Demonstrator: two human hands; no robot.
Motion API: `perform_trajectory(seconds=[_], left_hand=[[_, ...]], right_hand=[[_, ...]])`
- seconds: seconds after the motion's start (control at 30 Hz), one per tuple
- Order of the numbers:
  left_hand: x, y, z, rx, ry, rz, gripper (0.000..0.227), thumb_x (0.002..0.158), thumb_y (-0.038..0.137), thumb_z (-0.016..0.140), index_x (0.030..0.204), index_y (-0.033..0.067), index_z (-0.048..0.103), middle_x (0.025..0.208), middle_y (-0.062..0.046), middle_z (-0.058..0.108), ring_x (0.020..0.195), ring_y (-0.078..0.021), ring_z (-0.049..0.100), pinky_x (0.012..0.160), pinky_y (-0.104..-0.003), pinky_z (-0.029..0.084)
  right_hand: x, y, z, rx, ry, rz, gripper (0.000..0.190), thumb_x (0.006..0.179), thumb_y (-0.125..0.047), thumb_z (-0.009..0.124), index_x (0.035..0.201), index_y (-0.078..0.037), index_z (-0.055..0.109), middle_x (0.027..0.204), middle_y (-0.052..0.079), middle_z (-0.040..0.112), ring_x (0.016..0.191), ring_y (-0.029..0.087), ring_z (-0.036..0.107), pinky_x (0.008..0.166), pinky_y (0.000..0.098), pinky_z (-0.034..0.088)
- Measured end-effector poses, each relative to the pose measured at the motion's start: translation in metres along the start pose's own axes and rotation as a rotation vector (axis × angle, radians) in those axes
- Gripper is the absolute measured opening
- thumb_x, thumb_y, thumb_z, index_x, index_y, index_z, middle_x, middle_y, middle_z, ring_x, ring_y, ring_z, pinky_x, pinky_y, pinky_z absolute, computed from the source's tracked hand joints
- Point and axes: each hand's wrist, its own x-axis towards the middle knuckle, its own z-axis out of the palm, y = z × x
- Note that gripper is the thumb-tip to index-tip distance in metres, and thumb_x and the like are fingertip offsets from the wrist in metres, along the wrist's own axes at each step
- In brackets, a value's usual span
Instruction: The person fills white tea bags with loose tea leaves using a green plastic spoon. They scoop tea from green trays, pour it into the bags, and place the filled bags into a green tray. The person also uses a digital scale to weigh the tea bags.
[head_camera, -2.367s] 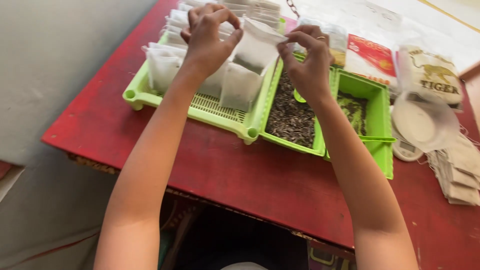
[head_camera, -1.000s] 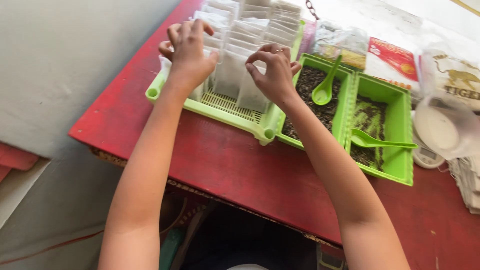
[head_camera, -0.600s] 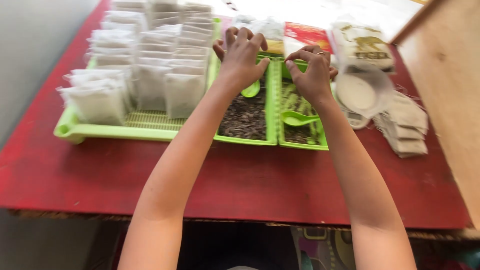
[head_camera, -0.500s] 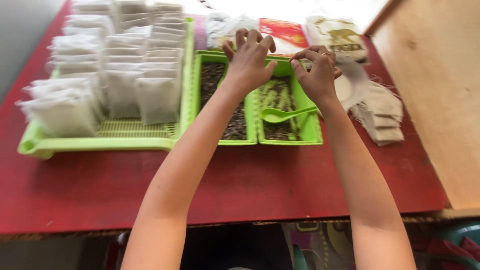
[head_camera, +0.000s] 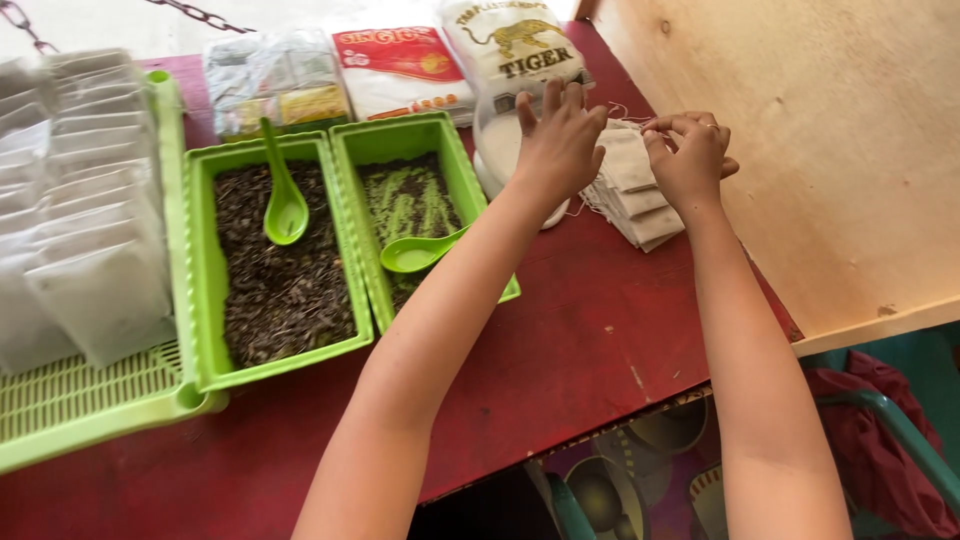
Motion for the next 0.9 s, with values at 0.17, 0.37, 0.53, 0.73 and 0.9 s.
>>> perform_trajectory(seconds=[0.17, 0.37, 0.53, 0.73, 0.9], left_hand=[[0.022, 0.035, 0.040, 0.001, -0.024, 0.040, 0.016, 0.081, 0.023, 0.066, 0.096, 0.0228, 0.072, 0.128, -0.009, 0.047, 0.137, -0.0331, 0.024, 0.105, -0.062, 0.019], [0.045, 0.048, 0.092, 0.286, -0.161, 0.042, 0.026, 0.084, 0.025, 0.064, 0.107, 0.0277, 0.077, 0.151, -0.010, 0.037, 0.144, -0.0342, 0.015, 0.113, -0.061, 0.007], [0.049, 0.049, 0.126, 0.457, -0.153, 0.061, 0.031, 0.091, 0.038, 0.055, 0.112, 0.0318, 0.077, 0.152, -0.009, 0.040, 0.143, -0.0346, 0.017, 0.112, -0.060, 0.005], [0.042, 0.053, 0.117, 0.489, -0.226, 0.077, 0.035, 0.090, 0.040, 0.057, 0.119, 0.0317, 0.075, 0.155, -0.011, 0.038, 0.144, -0.0349, 0.016, 0.111, -0.060, 0.007], [0.043, 0.053, 0.106, 0.418, -0.290, 0.076, 0.033, 0.082, 0.035, 0.066, 0.114, 0.0348, 0.074, 0.151, -0.008, 0.040, 0.144, -0.0347, 0.014, 0.110, -0.060, 0.007]], right_hand=[[0.010, 0.053, 0.021, -0.102, -0.060, 0.124, 0.011, 0.093, -0.035, 0.065, 0.098, -0.036, 0.075, 0.124, 0.000, 0.058, 0.119, 0.029, 0.043, 0.081, 0.0513, 0.027], [0.019, 0.077, 0.043, -0.197, -0.141, 0.184, 0.028, 0.091, -0.046, 0.060, 0.112, -0.034, 0.075, 0.130, 0.001, 0.054, 0.122, 0.030, 0.036, 0.084, 0.0518, 0.026], [0.018, 0.075, 0.051, -0.256, -0.209, 0.193, 0.039, 0.093, -0.053, 0.055, 0.117, -0.030, 0.074, 0.133, 0.001, 0.053, 0.124, 0.031, 0.033, 0.083, 0.0500, 0.025], [0.020, 0.082, 0.054, -0.184, -0.110, 0.181, 0.017, 0.085, -0.048, 0.069, 0.096, -0.035, 0.071, 0.129, 0.000, 0.057, 0.123, 0.029, 0.038, 0.077, 0.0489, 0.024], [0.016, 0.070, 0.039, -0.118, -0.081, 0.148, 0.015, 0.090, -0.047, 0.068, 0.097, -0.035, 0.074, 0.130, -0.002, 0.060, 0.123, 0.029, 0.038, 0.079, 0.0504, 0.025]])
